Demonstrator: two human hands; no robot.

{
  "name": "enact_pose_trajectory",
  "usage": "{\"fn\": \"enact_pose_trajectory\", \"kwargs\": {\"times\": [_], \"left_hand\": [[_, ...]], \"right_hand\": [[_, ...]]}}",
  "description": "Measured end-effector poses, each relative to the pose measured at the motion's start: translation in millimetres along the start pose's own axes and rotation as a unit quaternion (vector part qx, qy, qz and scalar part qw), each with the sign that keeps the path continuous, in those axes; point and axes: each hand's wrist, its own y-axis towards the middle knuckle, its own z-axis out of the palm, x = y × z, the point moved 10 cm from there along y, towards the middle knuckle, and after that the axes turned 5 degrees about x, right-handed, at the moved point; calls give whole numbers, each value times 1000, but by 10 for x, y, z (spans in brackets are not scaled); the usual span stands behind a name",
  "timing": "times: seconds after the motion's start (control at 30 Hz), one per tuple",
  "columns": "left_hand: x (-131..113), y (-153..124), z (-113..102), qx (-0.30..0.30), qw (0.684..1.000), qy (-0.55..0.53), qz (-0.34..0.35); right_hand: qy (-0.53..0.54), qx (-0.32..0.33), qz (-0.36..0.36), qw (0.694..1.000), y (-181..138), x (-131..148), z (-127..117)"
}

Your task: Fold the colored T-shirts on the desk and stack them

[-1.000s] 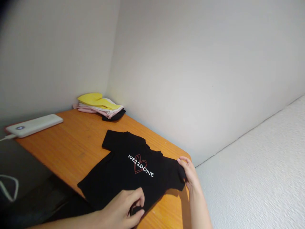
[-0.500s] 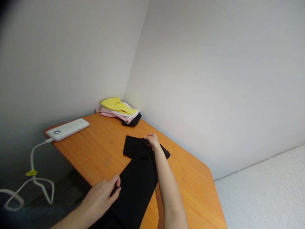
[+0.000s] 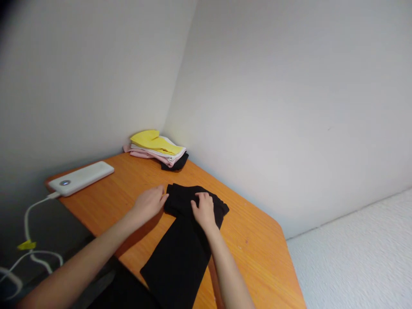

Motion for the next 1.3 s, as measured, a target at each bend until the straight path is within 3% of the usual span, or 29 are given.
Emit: {"fn": "enact_pose_trajectory", "kwargs": {"times": [0.13,0.23,0.4,0.6,0.8,0.87,0.97,1.13,1.2,1.3], "left_hand": [[-92,681,197,-9,1000,25,-6],[-141,906,315,-10,999,40,0],[-168,967,353,0,998,43,48],[-116,892,324,4,997,63,37],[-211,822,284,4,995,89,47],[-453,863,268,-1,993,86,84],[-1076,956,343,1,983,66,169],[-2190,1036,775,56,956,37,285],[-2464,1042,949,81,947,36,310],[-2601,1112,1074,78,950,41,300]], "right_hand": [[-222,-11,-2,975,-279,26,371],[-289,-10,-10,957,-350,12,494],[-233,-70,-44,969,-387,1,308],[-251,-162,-60,952,-502,121,140],[-241,-117,-4,964,-464,-12,241],[-243,-92,-6,966,-439,-29,306],[-246,-80,-4,966,-429,-24,340],[-250,-80,-26,965,-466,37,318],[-257,-72,-58,962,-478,84,336],[-264,-71,-93,958,-480,131,335]]}}
